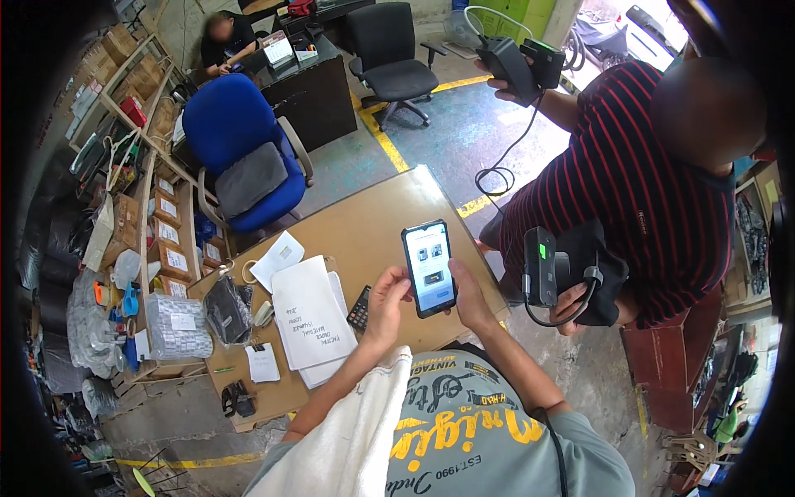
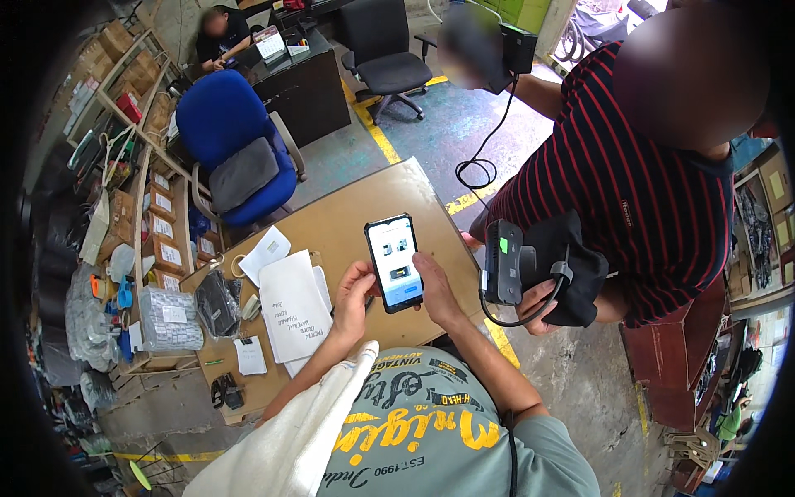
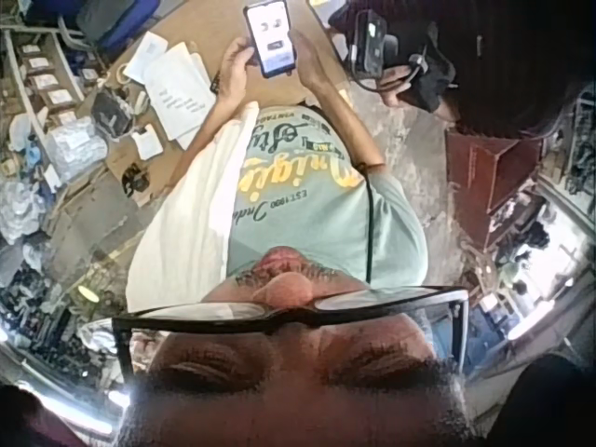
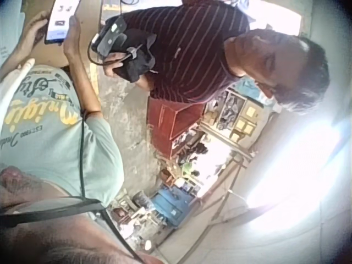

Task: The person operates a smartphone, packs an electronic device and cable into a pouch, and then uses the smartphone to display a QR code and images to a coworker holding handheld equipment.

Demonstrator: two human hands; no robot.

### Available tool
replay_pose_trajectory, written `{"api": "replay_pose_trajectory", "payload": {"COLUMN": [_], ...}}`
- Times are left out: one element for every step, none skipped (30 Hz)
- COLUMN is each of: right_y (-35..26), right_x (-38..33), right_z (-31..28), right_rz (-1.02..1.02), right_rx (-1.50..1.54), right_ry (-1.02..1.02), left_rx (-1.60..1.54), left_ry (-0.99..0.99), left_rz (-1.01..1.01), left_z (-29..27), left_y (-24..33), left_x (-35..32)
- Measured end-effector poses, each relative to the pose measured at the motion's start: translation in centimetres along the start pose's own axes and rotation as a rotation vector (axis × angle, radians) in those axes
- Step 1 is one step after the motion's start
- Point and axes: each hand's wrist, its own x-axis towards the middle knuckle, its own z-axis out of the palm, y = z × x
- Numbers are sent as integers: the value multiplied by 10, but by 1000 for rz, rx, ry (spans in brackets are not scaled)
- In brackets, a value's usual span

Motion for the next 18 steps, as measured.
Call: {"api": "replay_pose_trajectory", "payload": {"right_y": [1,1,1,1,0,0,-1,-1,-1,-1,-1,-3,-2,-2,-2,-2,-1,-1], "right_x": [0,-1,-2,-2,-3,-4,-6,-7,-9,-10,-11,-11,-12,-12,-13,-13,-14,-14], "right_z": [0,0,-1,-1,-1,-1,-2,-2,-2,-2,-2,-3,-1,0,1,2,2,1], "right_rz": [-3,-6,-11,-13,-16,-20,-24,-34,-30,-27,-24,-21,-26,-45,-63,-81,-97,-99], "right_rx": [0,0,-2,-11,-20,-29,-39,-43,-33,-24,-15,-5,-6,5,16,27,38,37], "right_ry": [-8,-16,-14,-12,-8,-4,1,3,-10,-21,-32,-45,-43,-28,-13,2,17,14], "left_rx": [-54,-107,-109,-106,-103,-101,-98,-101,-142,-184,-225,-266,-266,-331,-395,-459,-523,-523], "left_ry": [5,9,4,2,-2,-7,-14,-21,-16,-13,-10,-7,-12,-40,-67,-93,-120,-120], "left_rz": [-18,-36,-33,-35,-37,-39,-40,-32,-46,-60,-73,-88,-84,-116,-149,-182,-216,-213], "left_z": [-1,-1,0,1,3,5,7,8,9,9,10,12,14,16,19,21,23,23], "left_y": [-2,-4,-3,-3,-2,-1,-1,-2,-5,-7,-9,-12,-9,-8,-5,-3,-2,-3], "left_x": [1,1,1,1,1,1,1,0,-2,-2,-2,1,1,1,1,1,1,2]}}
